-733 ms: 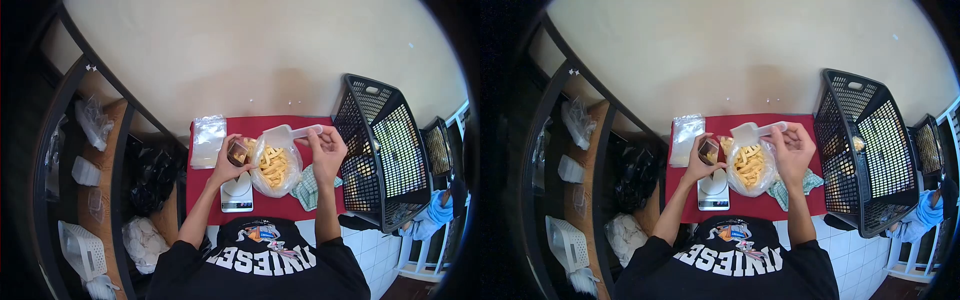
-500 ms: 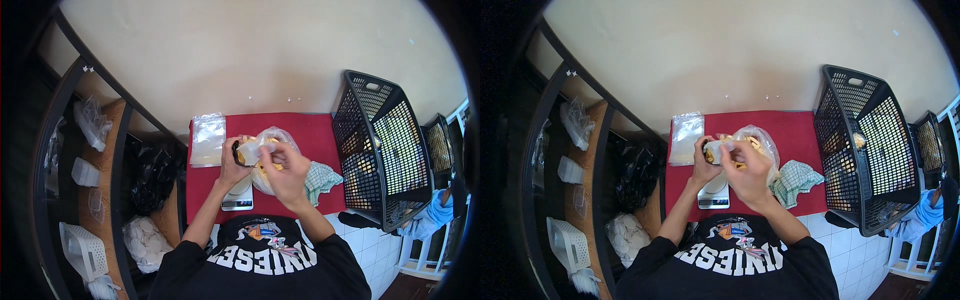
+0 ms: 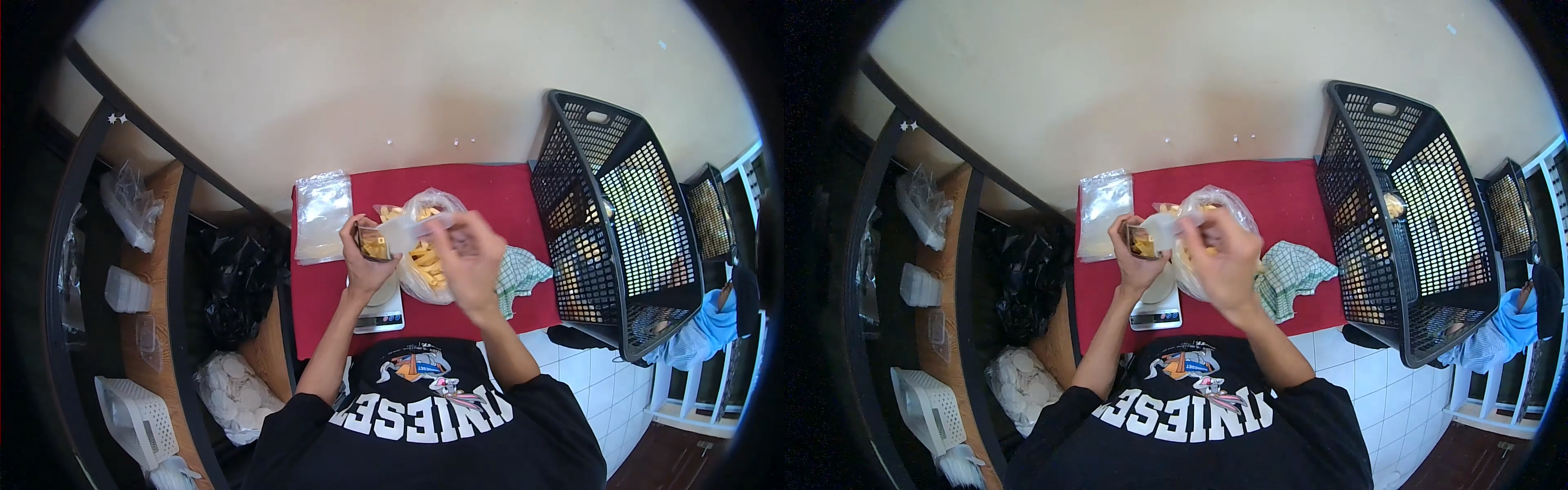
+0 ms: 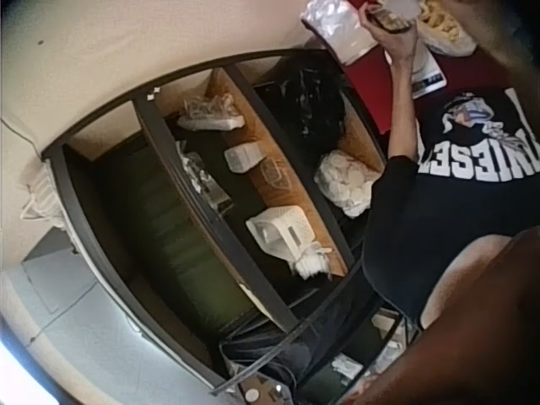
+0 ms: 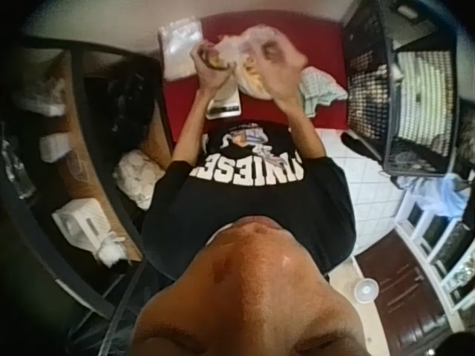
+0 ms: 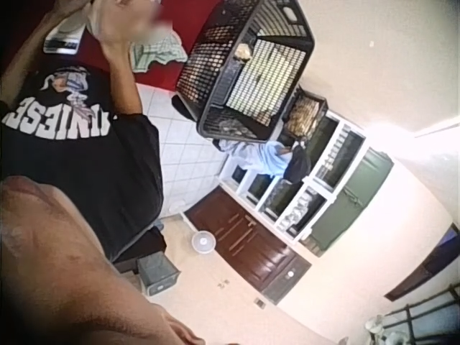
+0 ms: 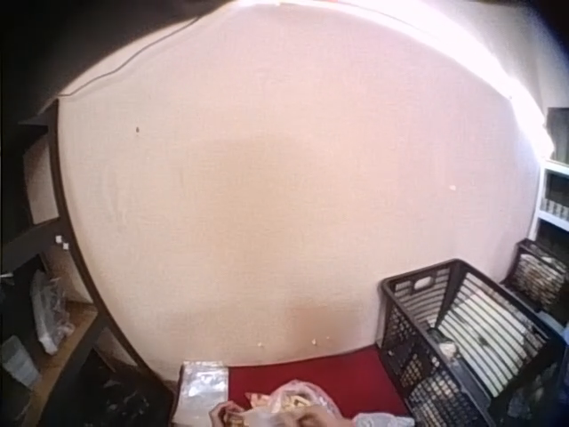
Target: Weighing and placing fries into small plastic bags.
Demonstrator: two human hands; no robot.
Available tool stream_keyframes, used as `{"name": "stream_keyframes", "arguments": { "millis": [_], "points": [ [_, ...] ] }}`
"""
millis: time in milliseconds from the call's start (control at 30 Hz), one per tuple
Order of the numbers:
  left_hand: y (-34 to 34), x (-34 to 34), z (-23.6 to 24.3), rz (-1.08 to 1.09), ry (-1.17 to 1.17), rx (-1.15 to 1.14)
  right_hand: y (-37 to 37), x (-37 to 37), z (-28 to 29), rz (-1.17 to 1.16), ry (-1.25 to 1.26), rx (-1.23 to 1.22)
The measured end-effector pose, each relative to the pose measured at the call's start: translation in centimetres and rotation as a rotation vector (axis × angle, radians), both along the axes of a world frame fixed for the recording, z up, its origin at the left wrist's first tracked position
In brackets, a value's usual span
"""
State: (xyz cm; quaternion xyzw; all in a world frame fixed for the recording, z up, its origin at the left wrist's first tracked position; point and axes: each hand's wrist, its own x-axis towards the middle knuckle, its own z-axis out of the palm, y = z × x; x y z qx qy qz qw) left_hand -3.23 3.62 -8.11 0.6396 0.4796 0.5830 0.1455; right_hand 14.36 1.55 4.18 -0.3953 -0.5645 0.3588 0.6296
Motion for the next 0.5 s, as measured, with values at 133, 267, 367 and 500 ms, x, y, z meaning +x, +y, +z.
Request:
{"name": "stream_keyframes", "arguments": {
  "millis": [133,267,367,500],
  "points": [
    [0.6,-1.1,-0.9,0.041,-0.128,0.007,2.5,3.9,0.6,-0.055,0.169,-0.073],
    [1.6,-1.7,-1.6,0.053,-0.169,-0.017,5.8,7.0,-5.2,-0.084,0.116,-0.175],
    [1.7,-1.5,-2.1,0.033,-0.229,-0.085,7.5,7.6,-9.0,-0.104,0.087,-0.238],
    [2.6,-1.0,-3.4,0.050,-0.214,-0.112,8.4,7.2,-11.6,-0.153,0.018,-0.237]
  ]
}}
